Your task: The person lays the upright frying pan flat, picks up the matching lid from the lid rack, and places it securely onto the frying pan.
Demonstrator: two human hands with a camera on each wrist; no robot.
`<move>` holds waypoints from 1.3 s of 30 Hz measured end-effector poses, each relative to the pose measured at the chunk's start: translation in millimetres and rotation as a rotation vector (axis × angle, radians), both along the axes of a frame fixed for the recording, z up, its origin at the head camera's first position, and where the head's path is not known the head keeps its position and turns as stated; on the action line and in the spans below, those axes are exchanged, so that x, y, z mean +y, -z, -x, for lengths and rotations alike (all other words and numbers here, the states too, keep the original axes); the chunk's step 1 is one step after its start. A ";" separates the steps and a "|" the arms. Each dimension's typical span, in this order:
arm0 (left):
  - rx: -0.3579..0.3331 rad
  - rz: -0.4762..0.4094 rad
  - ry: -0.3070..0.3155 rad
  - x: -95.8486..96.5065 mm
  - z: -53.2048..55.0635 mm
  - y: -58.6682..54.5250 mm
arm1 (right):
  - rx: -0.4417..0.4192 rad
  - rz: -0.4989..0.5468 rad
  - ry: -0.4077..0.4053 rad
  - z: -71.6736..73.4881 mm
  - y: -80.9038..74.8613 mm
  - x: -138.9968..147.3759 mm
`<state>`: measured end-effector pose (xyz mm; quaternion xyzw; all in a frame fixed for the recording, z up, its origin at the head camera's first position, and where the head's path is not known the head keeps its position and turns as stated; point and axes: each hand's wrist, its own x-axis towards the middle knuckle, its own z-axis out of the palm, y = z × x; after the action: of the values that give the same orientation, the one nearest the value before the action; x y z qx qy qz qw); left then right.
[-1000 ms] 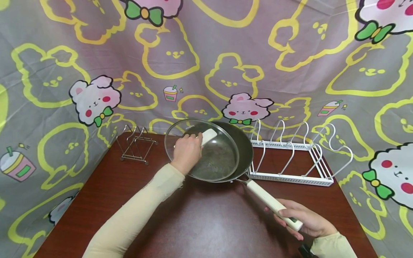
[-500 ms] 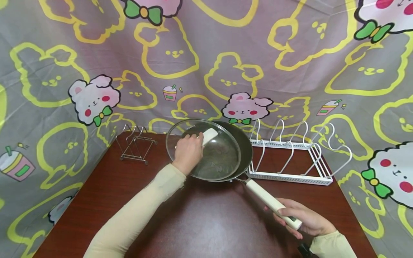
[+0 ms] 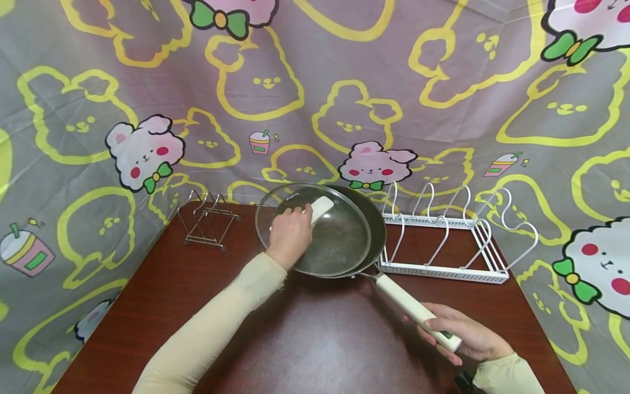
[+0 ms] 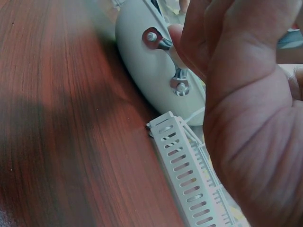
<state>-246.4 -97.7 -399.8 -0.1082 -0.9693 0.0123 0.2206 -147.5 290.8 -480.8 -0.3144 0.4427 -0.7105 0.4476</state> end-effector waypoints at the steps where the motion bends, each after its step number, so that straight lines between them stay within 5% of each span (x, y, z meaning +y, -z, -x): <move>1: -0.003 -0.001 -0.002 0.3 -0.2 0.3 | 0.001 0.000 -0.001 0.1 0.1 0.2; 39: -0.001 -0.006 -0.021 7.7 -2.3 5.7 | -0.008 0.011 -0.014 1.4 2.8 1.1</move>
<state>-244.1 -90.0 -405.5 -0.0972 -0.9705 0.0117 0.2201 -148.9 291.9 -483.6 -0.3173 0.4347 -0.7111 0.4524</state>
